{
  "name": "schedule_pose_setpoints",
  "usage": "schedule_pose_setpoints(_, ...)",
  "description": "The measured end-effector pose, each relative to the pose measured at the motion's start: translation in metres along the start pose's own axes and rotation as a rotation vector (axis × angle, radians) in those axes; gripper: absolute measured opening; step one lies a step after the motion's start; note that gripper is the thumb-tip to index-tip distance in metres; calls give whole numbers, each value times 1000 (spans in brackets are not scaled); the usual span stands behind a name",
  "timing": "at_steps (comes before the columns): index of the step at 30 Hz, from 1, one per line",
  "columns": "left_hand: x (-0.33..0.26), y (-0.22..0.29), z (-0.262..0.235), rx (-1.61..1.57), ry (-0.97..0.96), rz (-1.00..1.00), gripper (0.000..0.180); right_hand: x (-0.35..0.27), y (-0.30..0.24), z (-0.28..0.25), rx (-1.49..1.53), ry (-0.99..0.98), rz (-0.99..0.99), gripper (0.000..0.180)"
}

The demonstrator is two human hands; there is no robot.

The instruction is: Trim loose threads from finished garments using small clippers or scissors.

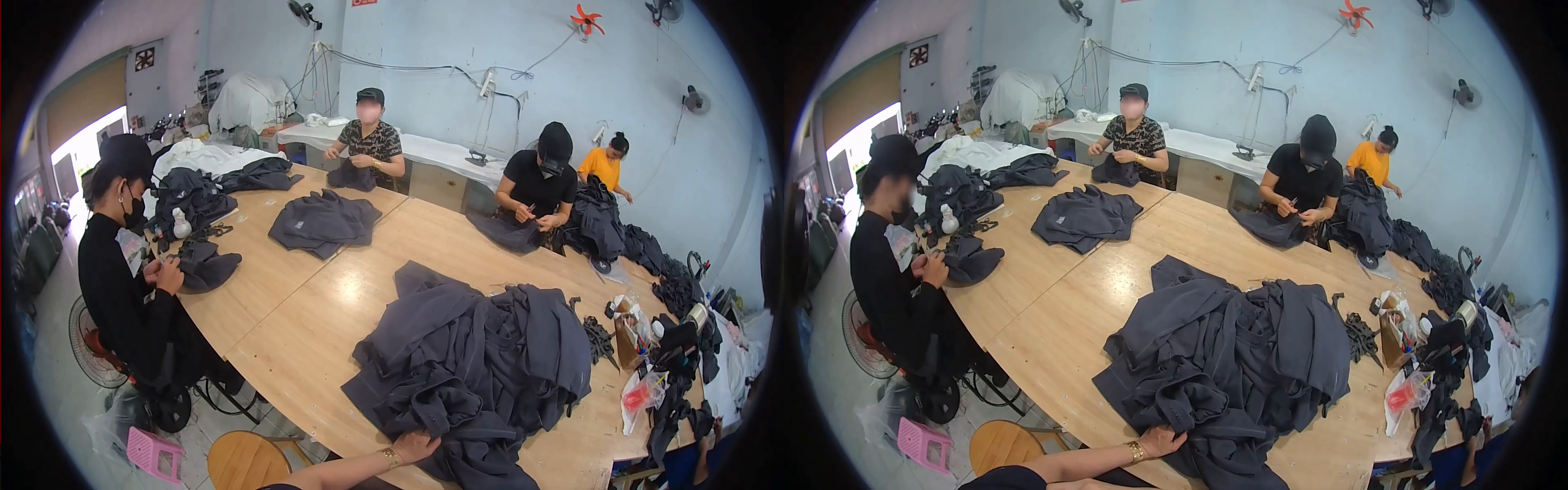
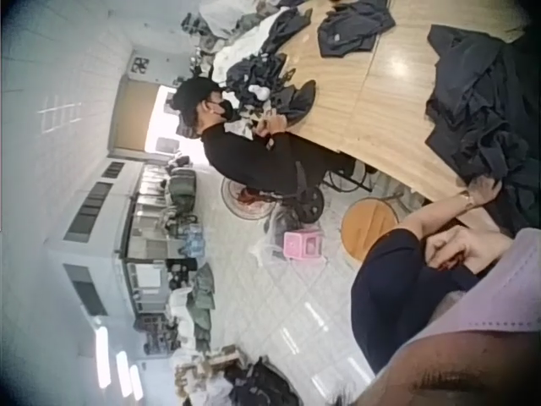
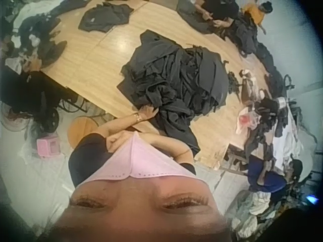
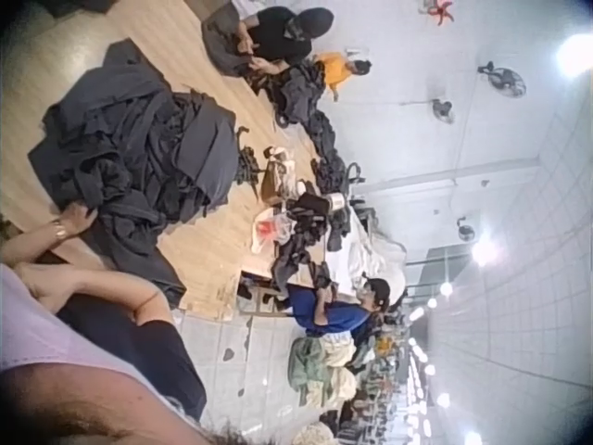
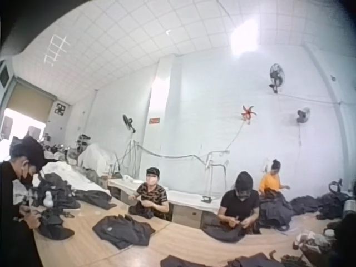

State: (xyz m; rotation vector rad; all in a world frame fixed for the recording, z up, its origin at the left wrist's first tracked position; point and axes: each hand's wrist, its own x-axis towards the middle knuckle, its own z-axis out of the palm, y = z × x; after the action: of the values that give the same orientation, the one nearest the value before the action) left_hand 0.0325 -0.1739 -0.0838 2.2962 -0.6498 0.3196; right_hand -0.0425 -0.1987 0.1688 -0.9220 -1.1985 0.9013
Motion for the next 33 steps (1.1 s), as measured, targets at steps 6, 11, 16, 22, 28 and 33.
schedule_pose_setpoints(6, -5, -5, 5, 22, 12, 29, 30, -6, 1, -4, 94, -103, -22, 28)
schedule_pose_setpoints(11, 0, 0, -2, 7, 32, 63, 30, -9, 1, -8, 149, -135, -66, 29)
schedule_pose_setpoints(16, 2, 0, -3, 13, 129, 144, 26, -15, 5, -11, 184, -152, -102, 28)
schedule_pose_setpoints(22, -4, -2, 1, 11, -15, 24, 29, -18, 2, -9, 203, -86, -44, 26)
schedule_pose_setpoints(28, -3, -3, 2, 17, 60, 82, 27, -18, -1, -12, 168, -116, -24, 25)
schedule_pose_setpoints(33, 0, -1, 0, 10, 2, 37, 26, -20, -5, -17, 156, -154, -34, 24)
